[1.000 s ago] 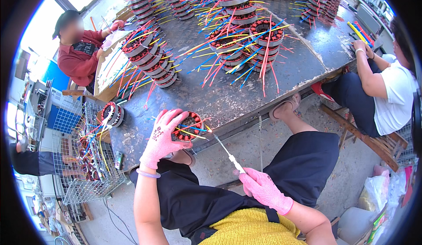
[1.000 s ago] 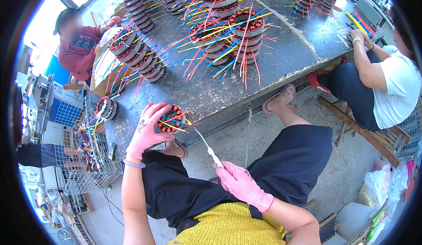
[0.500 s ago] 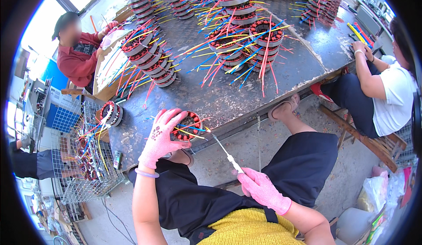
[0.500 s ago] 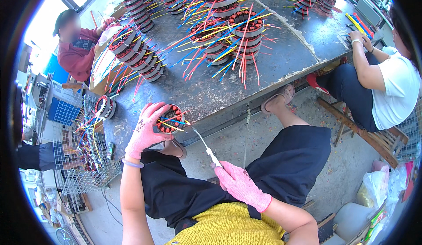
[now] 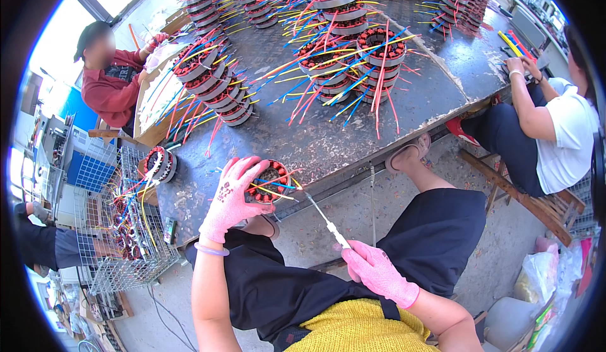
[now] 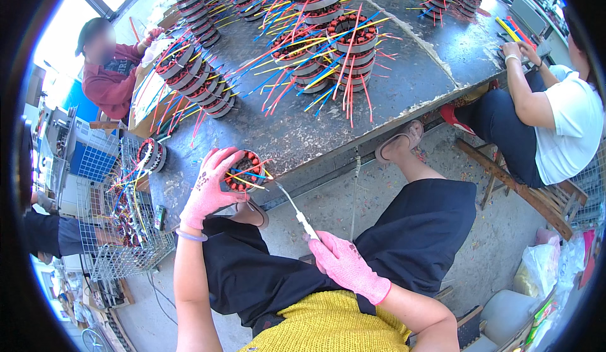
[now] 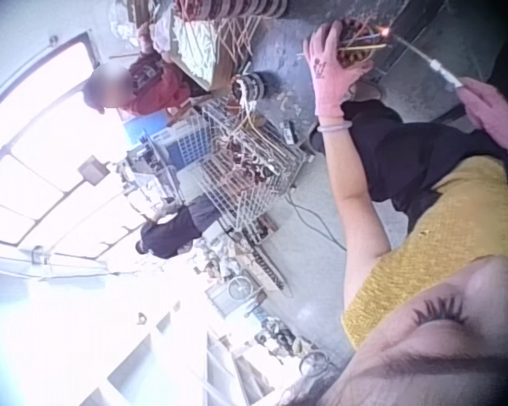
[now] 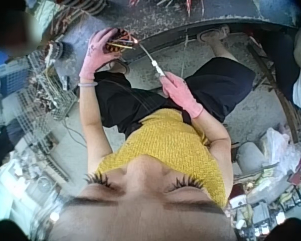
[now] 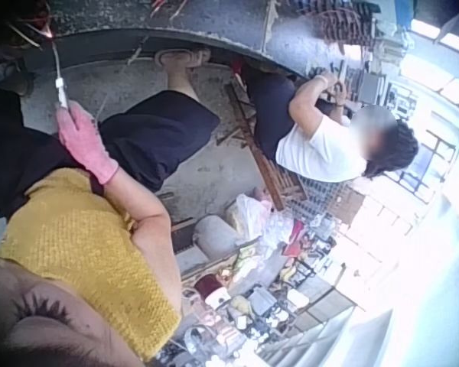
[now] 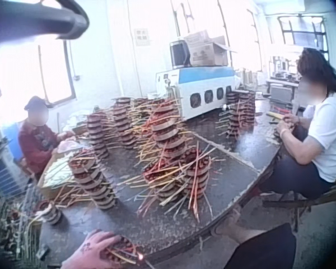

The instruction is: The person uses a lighter to apply heat to wires on circular stator components and kemudian moves processed components into stacks on a workbench.

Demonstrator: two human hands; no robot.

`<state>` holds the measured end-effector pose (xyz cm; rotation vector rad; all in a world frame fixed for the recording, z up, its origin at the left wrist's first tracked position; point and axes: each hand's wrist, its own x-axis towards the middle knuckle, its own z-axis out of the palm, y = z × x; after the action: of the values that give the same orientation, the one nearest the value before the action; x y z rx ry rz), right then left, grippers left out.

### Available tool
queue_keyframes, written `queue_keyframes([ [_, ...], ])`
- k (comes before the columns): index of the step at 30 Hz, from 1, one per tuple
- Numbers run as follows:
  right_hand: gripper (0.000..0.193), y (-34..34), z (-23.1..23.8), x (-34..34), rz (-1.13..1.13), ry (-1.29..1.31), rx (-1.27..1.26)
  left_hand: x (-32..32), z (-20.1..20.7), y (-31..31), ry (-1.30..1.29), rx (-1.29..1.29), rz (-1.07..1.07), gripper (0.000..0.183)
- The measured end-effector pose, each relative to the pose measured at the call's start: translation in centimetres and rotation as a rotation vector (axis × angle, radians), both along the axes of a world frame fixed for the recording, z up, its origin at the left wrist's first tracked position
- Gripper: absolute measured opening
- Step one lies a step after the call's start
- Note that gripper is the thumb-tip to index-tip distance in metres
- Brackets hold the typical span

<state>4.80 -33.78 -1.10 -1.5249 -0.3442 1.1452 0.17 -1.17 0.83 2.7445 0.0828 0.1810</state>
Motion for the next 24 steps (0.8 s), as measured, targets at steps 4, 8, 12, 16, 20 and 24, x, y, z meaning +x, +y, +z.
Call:
queue_keyframes([
  [4, 0.037, -0.1, -0.2, -0.1, -0.024, 0.033, 0.009, -0.1, -0.4, -0.3, -0.002, 0.027, 0.058, 0.091],
  [8, 0.037, -0.1, 0.2, -0.1, -0.047, 0.066, -0.007, -0.2, -0.3, 0.4, -0.005, 0.021, -0.007, 0.091],
  [12, 0.037, -0.2, -0.1, -0.3, -0.098, 0.126, 0.013, 0.1, -0.2, 0.2, -0.041, 0.006, -0.039, 0.089],
  [16, 0.035, -0.1, 0.3, -0.2, -0.097, 0.139, 0.03, 0.0, 0.0, 0.5, -0.001, 0.066, -0.055, 0.09],
  [20, 0.034, 0.0, -0.1, -0.1, -0.051, 0.052, 0.012, 0.1, -0.4, 0.9, -0.022, 0.009, -0.079, 0.089],
  [24, 0.034, 0.1, 0.5, 0.1, -0.051, 0.046, -0.021, 0.1, -0.5, 0.2, -0.057, 0.043, -0.038, 0.09],
])
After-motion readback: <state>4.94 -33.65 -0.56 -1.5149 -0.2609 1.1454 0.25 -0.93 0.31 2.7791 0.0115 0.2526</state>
